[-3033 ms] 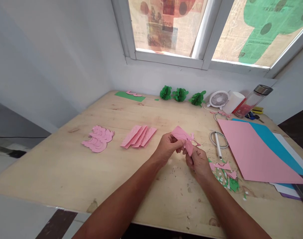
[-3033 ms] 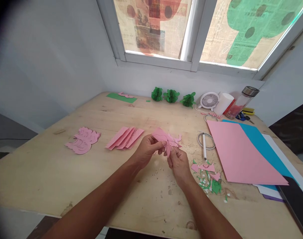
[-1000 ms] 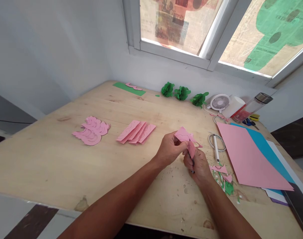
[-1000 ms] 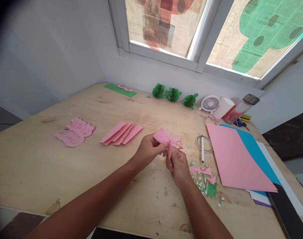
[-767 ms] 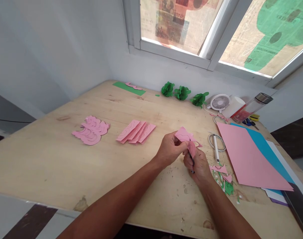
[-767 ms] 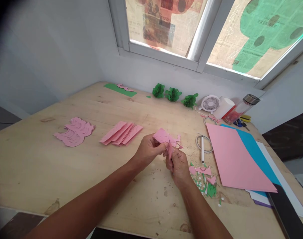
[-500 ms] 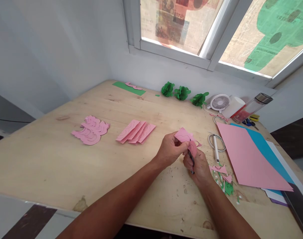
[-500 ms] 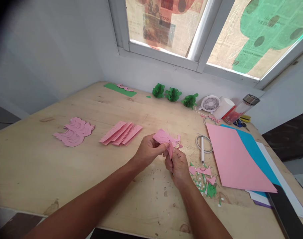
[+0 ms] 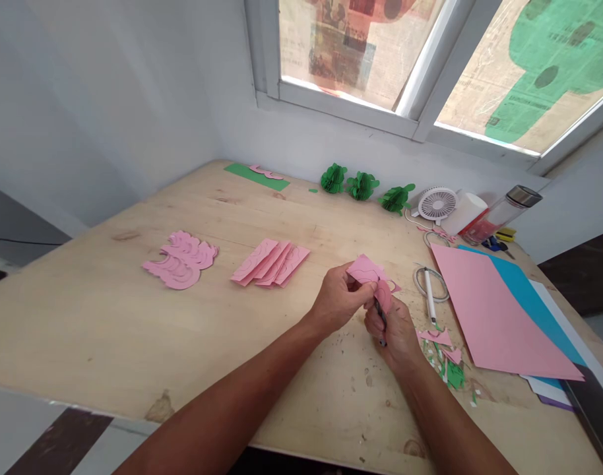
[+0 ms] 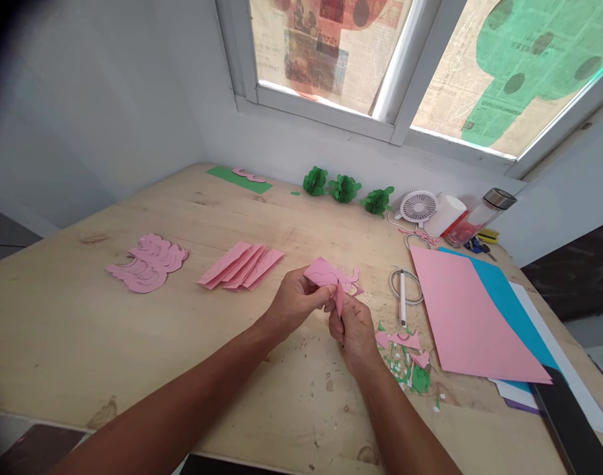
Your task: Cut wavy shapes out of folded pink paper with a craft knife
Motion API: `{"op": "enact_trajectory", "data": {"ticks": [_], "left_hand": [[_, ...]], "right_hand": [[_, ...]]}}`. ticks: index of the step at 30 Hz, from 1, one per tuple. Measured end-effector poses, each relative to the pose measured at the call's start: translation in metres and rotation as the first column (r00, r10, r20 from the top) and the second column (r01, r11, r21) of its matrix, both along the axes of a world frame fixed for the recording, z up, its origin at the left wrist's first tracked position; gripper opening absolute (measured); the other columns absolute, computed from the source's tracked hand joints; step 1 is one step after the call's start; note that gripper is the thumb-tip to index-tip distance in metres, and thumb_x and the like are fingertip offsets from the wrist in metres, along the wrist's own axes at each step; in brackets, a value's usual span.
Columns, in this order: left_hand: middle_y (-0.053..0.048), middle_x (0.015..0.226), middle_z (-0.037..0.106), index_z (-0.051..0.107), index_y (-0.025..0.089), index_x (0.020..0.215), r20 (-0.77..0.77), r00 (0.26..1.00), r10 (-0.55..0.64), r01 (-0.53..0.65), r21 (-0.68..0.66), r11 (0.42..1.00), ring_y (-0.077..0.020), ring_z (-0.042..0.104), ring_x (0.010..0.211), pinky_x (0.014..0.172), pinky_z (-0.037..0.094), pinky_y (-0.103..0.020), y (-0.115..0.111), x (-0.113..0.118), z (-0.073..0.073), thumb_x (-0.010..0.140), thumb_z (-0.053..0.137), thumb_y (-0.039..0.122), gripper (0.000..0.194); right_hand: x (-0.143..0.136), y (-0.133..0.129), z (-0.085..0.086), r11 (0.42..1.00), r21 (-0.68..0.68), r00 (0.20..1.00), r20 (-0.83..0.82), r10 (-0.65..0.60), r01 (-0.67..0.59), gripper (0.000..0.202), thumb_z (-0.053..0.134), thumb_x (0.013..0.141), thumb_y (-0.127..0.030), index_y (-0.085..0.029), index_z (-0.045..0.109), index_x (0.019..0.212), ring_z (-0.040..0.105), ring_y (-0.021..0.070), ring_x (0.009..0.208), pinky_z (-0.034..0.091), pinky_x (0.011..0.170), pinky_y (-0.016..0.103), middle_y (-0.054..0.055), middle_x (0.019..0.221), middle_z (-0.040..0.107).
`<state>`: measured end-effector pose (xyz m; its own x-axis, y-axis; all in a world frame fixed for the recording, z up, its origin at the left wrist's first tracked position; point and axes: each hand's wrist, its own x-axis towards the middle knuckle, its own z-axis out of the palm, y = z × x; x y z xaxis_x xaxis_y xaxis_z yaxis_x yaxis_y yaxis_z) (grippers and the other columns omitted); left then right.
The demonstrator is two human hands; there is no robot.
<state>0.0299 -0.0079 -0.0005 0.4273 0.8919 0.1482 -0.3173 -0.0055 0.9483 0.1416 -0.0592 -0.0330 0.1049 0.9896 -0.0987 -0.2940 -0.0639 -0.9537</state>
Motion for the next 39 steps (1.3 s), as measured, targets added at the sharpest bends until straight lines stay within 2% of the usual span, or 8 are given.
{"op": "enact_trajectory", "data": {"ticks": [19,28,34,39], "left_hand": [[0.003,0.048,0.051,0.052,0.014,0.057,-0.006,1.000,-0.004,0.004,-0.029,1.000,-0.0088,0.047,0.047,0.047,0.038,-0.022,-0.0005,-0.0009,0.0036,0.065,0.057,0.017,0.010],[0.002,0.047,0.051,0.053,0.014,0.056,-0.009,1.000,-0.030,0.029,-0.050,0.998,-0.0088,0.046,0.046,0.046,0.036,-0.022,-0.0009,-0.0019,0.0061,0.065,0.058,0.020,0.012],[0.003,0.047,0.052,0.055,0.014,0.061,-0.004,1.000,-0.004,0.004,-0.082,0.997,-0.0088,0.047,0.046,0.047,0.035,-0.022,-0.0029,-0.0025,0.0075,0.067,0.058,0.020,0.009],[0.002,0.048,0.053,0.056,0.014,0.063,-0.027,1.000,-0.004,0.001,-0.095,0.996,-0.0091,0.047,0.046,0.047,0.035,-0.023,-0.0026,-0.0026,0.0064,0.068,0.058,0.021,0.009]], "right_hand": [[-0.0017,-0.0021,-0.0010,1.000,0.029,1.000,-0.017,-0.004,0.004,0.032,0.055,0.079,-0.045,-0.016,0.054,0.065,0.017,0.0048,0.035,0.011,0.035,0.020,-0.009,0.039,0.031],[-0.0023,-0.0014,-0.0002,1.000,0.013,1.000,-0.019,-0.014,0.014,0.035,0.055,0.078,-0.048,-0.017,0.053,0.063,0.018,0.0045,0.035,0.011,0.036,0.020,-0.009,0.038,0.032],[-0.0037,-0.0002,-0.0003,0.997,-0.008,0.997,0.009,-0.081,0.081,0.033,0.058,0.076,-0.046,-0.017,0.052,0.061,0.019,0.0049,0.034,0.012,0.036,0.021,-0.009,0.037,0.032],[-0.0041,-0.0003,0.0017,0.999,0.009,0.999,0.017,-0.049,0.048,0.034,0.055,0.078,-0.047,-0.017,0.052,0.062,0.019,0.0053,0.035,0.012,0.036,0.021,-0.009,0.037,0.031]]}}
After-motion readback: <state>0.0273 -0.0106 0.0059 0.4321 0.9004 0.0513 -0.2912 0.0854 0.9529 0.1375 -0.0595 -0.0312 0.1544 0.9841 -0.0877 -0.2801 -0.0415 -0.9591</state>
